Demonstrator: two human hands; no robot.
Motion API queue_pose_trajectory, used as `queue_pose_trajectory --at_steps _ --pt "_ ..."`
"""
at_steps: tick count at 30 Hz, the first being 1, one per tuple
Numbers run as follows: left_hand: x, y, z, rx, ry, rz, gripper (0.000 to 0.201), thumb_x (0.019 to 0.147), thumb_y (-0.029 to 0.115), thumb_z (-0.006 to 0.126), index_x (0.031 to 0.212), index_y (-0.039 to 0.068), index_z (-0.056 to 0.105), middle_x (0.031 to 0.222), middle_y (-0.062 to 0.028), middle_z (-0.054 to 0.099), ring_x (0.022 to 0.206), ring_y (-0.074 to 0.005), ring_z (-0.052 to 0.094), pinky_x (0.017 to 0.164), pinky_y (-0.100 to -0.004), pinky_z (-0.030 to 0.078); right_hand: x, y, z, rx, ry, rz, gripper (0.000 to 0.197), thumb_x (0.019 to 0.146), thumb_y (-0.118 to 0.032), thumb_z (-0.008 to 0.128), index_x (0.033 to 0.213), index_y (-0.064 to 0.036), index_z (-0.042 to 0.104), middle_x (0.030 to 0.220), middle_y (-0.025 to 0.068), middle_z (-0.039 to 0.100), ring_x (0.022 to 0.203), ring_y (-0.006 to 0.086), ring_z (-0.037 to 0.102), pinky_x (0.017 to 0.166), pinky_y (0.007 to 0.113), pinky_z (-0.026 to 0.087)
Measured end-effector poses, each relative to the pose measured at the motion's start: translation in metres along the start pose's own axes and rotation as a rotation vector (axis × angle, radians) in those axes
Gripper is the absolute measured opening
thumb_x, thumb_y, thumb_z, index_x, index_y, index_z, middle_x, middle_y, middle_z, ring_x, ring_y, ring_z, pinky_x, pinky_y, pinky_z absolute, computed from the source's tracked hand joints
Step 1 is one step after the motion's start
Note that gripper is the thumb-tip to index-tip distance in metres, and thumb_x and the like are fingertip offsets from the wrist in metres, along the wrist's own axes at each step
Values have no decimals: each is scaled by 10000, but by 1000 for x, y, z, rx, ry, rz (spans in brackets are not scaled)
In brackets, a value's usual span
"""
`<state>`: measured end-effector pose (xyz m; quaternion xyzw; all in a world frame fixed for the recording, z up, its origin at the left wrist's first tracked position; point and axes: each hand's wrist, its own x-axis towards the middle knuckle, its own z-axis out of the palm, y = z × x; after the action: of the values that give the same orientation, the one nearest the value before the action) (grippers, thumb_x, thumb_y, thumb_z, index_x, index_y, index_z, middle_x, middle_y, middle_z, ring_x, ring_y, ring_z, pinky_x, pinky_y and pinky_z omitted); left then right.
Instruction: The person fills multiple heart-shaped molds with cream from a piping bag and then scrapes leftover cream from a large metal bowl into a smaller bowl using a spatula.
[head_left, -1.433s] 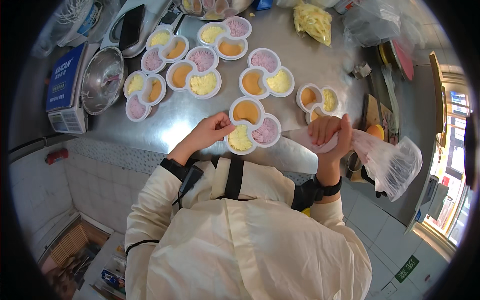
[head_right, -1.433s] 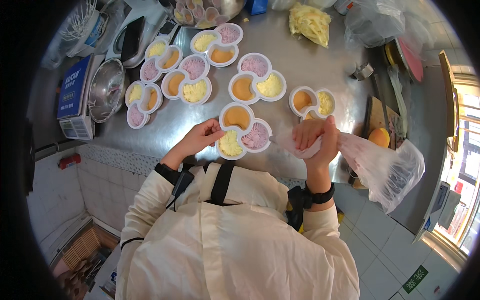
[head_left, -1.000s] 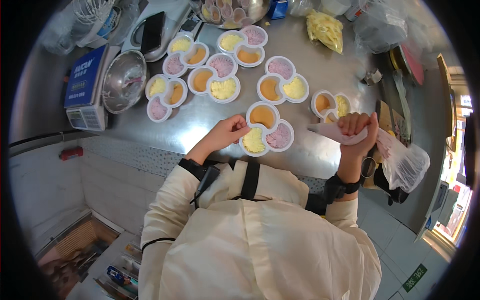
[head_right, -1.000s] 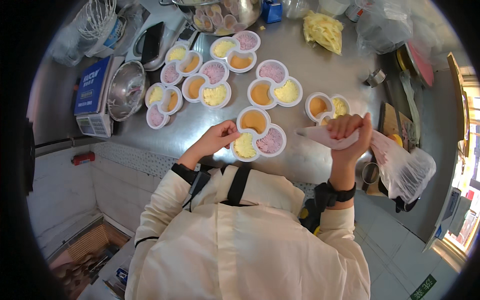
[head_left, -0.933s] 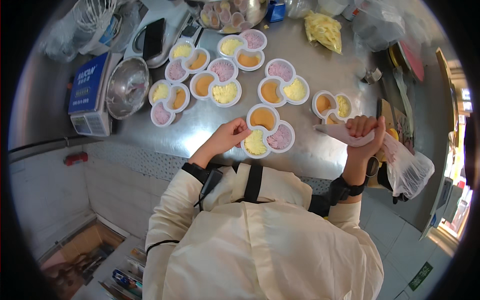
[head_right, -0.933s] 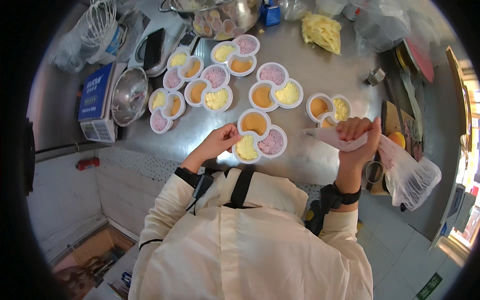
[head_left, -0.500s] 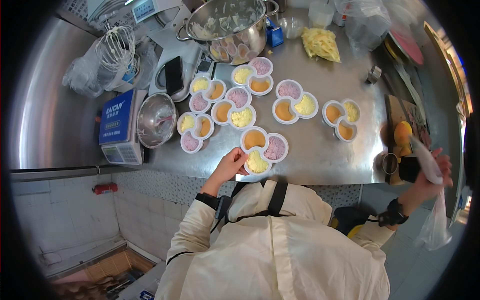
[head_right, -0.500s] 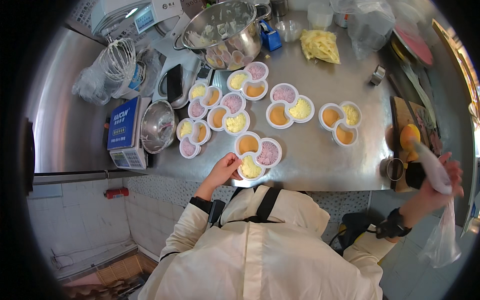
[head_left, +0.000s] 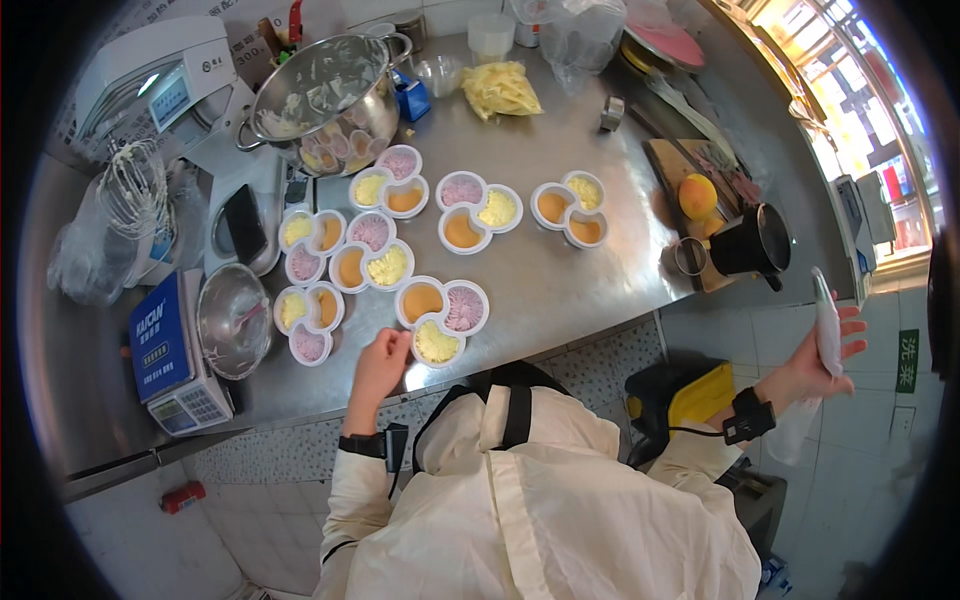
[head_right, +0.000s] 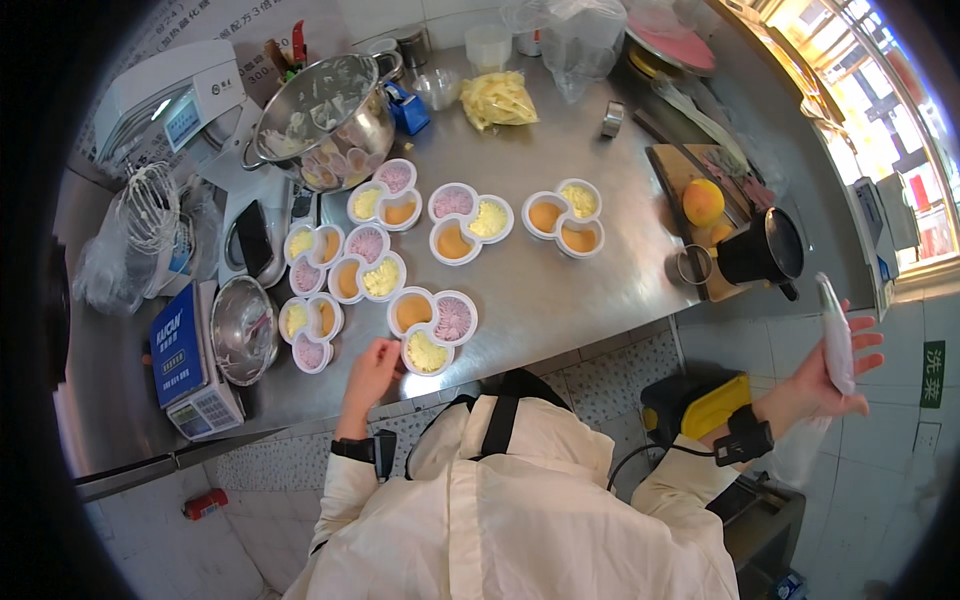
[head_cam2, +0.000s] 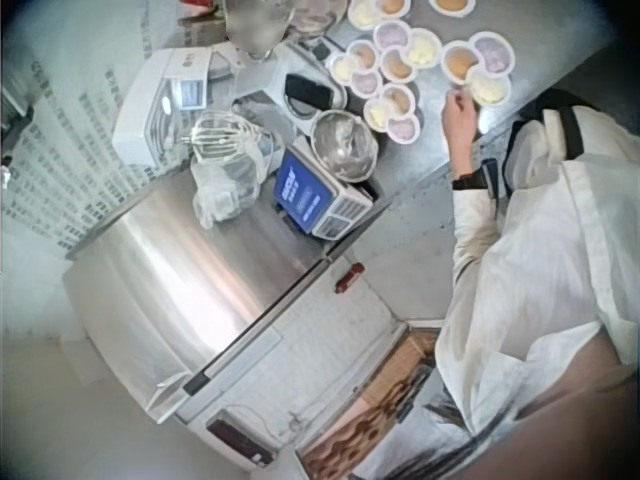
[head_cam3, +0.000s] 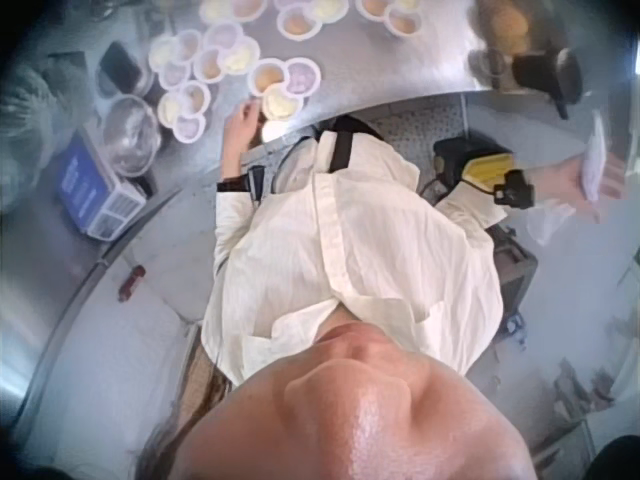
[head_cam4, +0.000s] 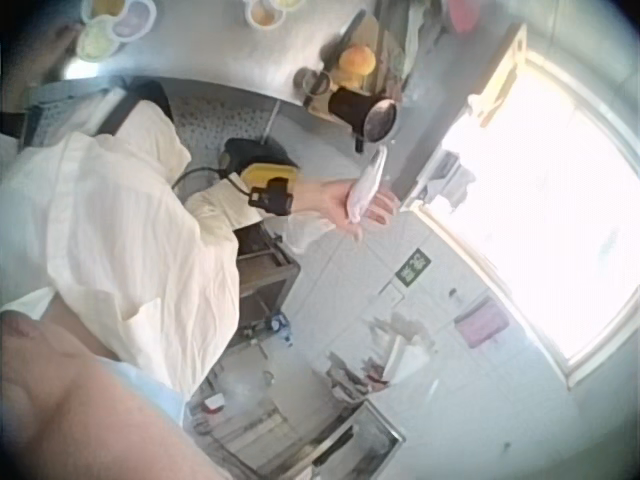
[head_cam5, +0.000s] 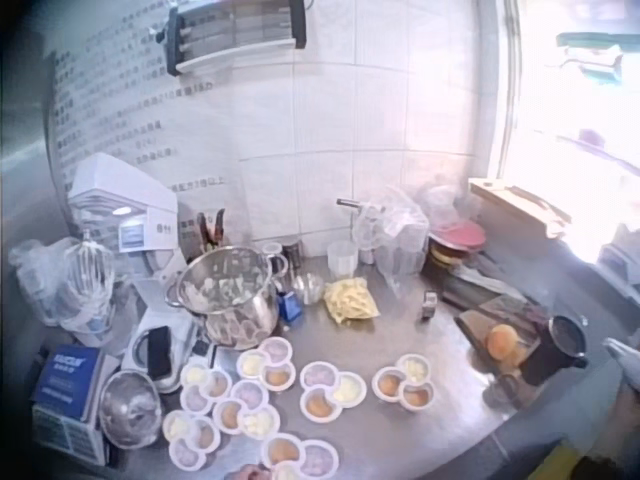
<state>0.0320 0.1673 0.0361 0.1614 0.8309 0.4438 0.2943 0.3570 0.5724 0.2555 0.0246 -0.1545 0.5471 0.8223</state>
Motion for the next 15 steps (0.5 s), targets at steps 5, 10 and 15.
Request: queue_pose_trajectory --at_steps 5,10,15 --pt "-6 61 -19 -309 -35 -37 294 923 320 453 879 48 558 733 -35 574 650 -101 573 567 -234 464 45 -61 -32 -144 -281 229 238 852 -175 450 648 -56 420 651 74 458 889 312 510 1038 623 168" --pt "25 130 51 -608 -492 -54 300 916 303 477 994 23 551 759 -35 566 637 -104 561 572 -234 469 49 -28 -48 -166 -551 385 376 881 -182 441 531 -114 323 548 31 366 740 214 482 1032 498 291" --pt "96 157 173 -315 -438 -38 323 880 349 518 934 35 462 751 -77 573 636 -120 567 534 -247 462 84 16 14 -45 -75 -105 346 872 -249 472 582 -68 419 606 42 475 797 228 508 996 474 331"
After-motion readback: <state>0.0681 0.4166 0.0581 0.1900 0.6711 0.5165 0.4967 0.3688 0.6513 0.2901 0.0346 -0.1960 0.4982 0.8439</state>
